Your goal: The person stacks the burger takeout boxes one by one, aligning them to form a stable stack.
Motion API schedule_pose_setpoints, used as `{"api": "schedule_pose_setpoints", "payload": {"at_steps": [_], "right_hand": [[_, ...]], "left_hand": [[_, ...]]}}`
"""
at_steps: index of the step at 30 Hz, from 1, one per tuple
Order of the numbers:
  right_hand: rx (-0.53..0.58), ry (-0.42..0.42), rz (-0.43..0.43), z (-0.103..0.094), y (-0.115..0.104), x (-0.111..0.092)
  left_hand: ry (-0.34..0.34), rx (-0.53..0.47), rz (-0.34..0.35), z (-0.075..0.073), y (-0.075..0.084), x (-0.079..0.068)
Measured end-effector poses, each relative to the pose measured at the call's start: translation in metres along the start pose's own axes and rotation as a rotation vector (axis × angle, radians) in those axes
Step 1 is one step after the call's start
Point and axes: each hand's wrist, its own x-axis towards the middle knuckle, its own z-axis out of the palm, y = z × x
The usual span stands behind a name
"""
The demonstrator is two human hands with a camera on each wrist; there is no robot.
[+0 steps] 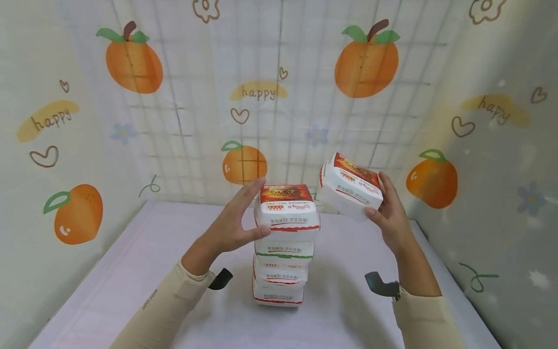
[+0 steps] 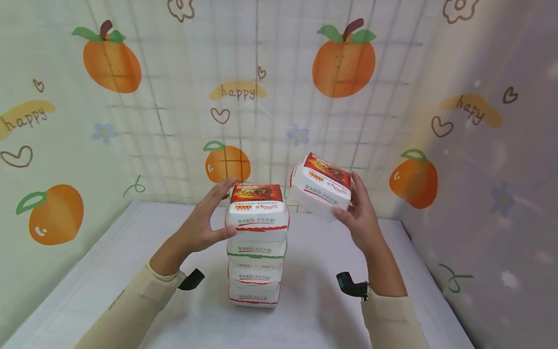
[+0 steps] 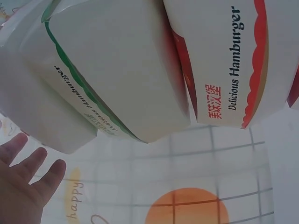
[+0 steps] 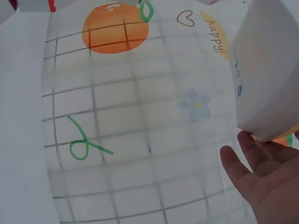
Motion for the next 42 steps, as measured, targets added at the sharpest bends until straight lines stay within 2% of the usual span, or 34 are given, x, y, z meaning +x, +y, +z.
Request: {"api": "schedule_pose_setpoints", "payload": {"at_steps": [11,18,27,37,42], "right_hand": [[0.022,-0.034,-0.037,0.008,-0.013,0.011],[0.064,-0.094,-0.084,0.019,-0.023,0.017],[0.03,-0.162,-0.154,0.032,-0.031,0.025],[0.035,-0.226,-0.17,0.045,-0.042,0.029],[-0.005,-0.244,-0.151,0.053,-0.044,0.03]], "left_hand": [[-0.002,-0.01,0.003,-0.001,0.004,0.0],[0.008,-0.005,0.001,-0.002,0.007,0.002],[0.025,0.001,0.036,-0.003,0.009,0.005],[0.015,-0.027,0.037,-0.002,0.014,0.008],[0.025,-0.036,0.058,-0.002,0.016,0.012]]}}
